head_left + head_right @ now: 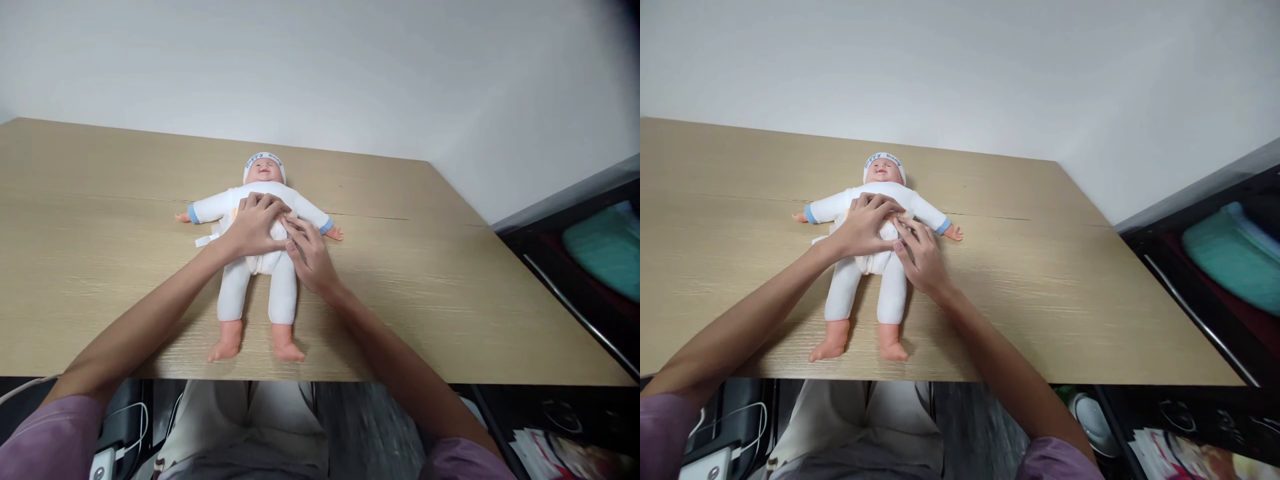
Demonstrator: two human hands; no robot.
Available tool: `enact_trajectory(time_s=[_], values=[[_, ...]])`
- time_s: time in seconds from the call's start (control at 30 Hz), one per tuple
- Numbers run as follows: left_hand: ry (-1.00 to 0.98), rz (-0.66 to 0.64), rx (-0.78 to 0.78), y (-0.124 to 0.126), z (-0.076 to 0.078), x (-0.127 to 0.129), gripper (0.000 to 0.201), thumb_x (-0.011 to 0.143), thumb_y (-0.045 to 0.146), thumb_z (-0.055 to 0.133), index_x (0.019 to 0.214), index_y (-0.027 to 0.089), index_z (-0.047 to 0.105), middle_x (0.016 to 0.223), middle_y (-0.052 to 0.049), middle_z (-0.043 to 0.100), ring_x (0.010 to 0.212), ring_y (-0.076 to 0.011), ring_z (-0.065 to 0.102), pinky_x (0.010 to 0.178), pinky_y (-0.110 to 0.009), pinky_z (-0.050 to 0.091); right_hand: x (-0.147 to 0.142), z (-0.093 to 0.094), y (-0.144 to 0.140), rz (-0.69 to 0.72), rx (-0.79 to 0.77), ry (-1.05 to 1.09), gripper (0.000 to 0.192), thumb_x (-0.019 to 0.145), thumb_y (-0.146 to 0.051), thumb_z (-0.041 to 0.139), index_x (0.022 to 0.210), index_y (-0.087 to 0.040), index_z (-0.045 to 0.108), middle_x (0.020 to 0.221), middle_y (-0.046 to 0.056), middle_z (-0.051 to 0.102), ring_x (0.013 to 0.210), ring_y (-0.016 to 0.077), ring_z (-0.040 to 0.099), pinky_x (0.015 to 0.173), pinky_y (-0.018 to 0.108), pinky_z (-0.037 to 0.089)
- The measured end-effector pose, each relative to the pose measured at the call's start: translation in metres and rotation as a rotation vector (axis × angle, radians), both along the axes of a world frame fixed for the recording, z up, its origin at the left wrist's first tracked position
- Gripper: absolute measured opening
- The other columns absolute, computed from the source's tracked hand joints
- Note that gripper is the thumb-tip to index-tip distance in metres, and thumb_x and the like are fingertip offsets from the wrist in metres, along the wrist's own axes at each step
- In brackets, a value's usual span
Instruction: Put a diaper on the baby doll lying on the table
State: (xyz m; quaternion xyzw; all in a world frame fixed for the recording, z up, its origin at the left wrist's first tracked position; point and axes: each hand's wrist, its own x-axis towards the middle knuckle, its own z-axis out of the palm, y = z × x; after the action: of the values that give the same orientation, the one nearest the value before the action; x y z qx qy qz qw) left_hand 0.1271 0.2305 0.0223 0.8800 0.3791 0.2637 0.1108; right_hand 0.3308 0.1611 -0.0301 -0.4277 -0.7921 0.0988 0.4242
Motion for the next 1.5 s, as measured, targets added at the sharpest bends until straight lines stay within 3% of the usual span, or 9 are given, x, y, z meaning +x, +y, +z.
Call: enact_trajectory(time_s=[0.13,0.27,0.4,0.53,0.73,0.9,1.17,1.33,1.5], values=[[-0.350,-0.131,-0.145,-0.001,0.012,-0.023,0.057,0.103,0.062,0.070,0.146,0.024,0.065,0.155,-0.012,0.067,0.146,-0.0354,0.059,0.127,-0.054,0.043,0.001,0.001,0.001,-0.033,0.043,0.012,0.052,0.121,-0.044,0.037,0.161,-0.026,0.064,0.154,0.015,0.064,0.147,0.0318,0.059,0.128,0.056,0.048],[-0.597,0.131,-0.083,-0.001,0.001,-0.069,0.036,0.111,0.052,0.060,0.129,0.023,0.070,0.140,-0.010,0.075,0.138,-0.0287,0.066,0.126,-0.047,0.046,-0.006,0.020,0.000,-0.136,0.129,0.042,0.047,0.120,-0.039,0.041,0.158,-0.029,0.066,0.138,0.013,0.068,0.132,0.0304,0.064,0.120,0.053,0.052],[-0.364,0.442,-0.136,-0.004,-0.032,-0.117,0.035,0.104,0.055,0.065,0.114,0.022,0.071,0.125,-0.011,0.078,0.109,-0.0292,0.069,0.104,-0.048,0.055,-0.023,0.047,0.008,-0.114,0.145,0.054,0.040,0.116,-0.036,0.052,0.152,-0.027,0.067,0.114,0.009,0.067,0.109,0.0281,0.066,0.107,0.050,0.057],[-0.063,0.447,-0.133,-0.011,-0.057,-0.139,0.036,0.101,0.058,0.065,0.099,0.021,0.069,0.097,-0.011,0.078,0.100,-0.0321,0.066,0.103,-0.051,0.051,-0.053,0.066,0.030,0.006,0.084,-0.021,0.033,0.112,-0.034,0.059,0.141,-0.024,0.068,0.106,0.006,0.066,0.097,0.0253,0.065,0.100,0.045,0.057],[-0.023,0.411,-0.299,-0.007,-0.054,-0.141,0.034,0.090,0.051,0.073,0.074,0.023,0.061,0.078,-0.007,0.067,0.080,-0.0272,0.060,0.079,-0.039,0.046,-0.090,0.054,0.059,0.038,-0.005,-0.261,0.041,0.105,-0.031,0.065,0.143,-0.016,0.067,0.125,0.015,0.072,0.115,0.0336,0.065,0.107,0.052,0.052],[-0.304,0.386,-0.532,0.000,-0.033,-0.142,0.042,0.094,0.053,0.065,0.067,0.022,0.059,0.064,0.001,0.051,0.064,-0.0172,0.044,0.065,-0.032,0.034,-0.092,0.044,0.062,-0.019,-0.073,-0.326,0.054,0.103,-0.038,0.069,0.151,-0.015,0.064,0.128,0.018,0.073,0.121,0.0391,0.065,0.108,0.057,0.051],[-0.420,0.154,-0.440,0.002,-0.004,-0.073,0.040,0.099,0.051,0.063,0.074,0.020,0.063,0.074,-0.002,0.063,0.072,-0.0183,0.053,0.068,-0.032,0.039,-0.086,0.044,0.069,0.061,-0.106,-0.276,0.077,0.094,-0.035,0.077,0.164,-0.013,0.055,0.141,0.019,0.073,0.127,0.0399,0.066,0.115,0.059,0.051],[-0.564,-0.051,-0.373,0.015,-0.013,-0.058,0.042,0.111,0.051,0.048,0.083,0.021,0.059,0.083,-0.003,0.064,0.078,-0.0194,0.057,0.078,-0.035,0.046,-0.084,0.041,0.073,0.062,-0.102,-0.180,0.059,0.103,-0.022,0.061,0.162,-0.015,0.057,0.150,0.018,0.071,0.133,0.0344,0.065,0.120,0.053,0.048],[-0.861,0.042,-0.446,0.024,-0.041,-0.071,0.041,0.103,0.063,0.068,0.110,0.025,0.053,0.090,0.001,0.060,0.072,-0.0155,0.056,0.072,-0.031,0.047,-0.085,0.044,0.072,0.021,-0.169,-0.180,0.050,0.112,-0.026,0.050,0.160,-0.014,0.058,0.113,0.012,0.078,0.108,0.0303,0.069,0.102,0.046,0.053]])
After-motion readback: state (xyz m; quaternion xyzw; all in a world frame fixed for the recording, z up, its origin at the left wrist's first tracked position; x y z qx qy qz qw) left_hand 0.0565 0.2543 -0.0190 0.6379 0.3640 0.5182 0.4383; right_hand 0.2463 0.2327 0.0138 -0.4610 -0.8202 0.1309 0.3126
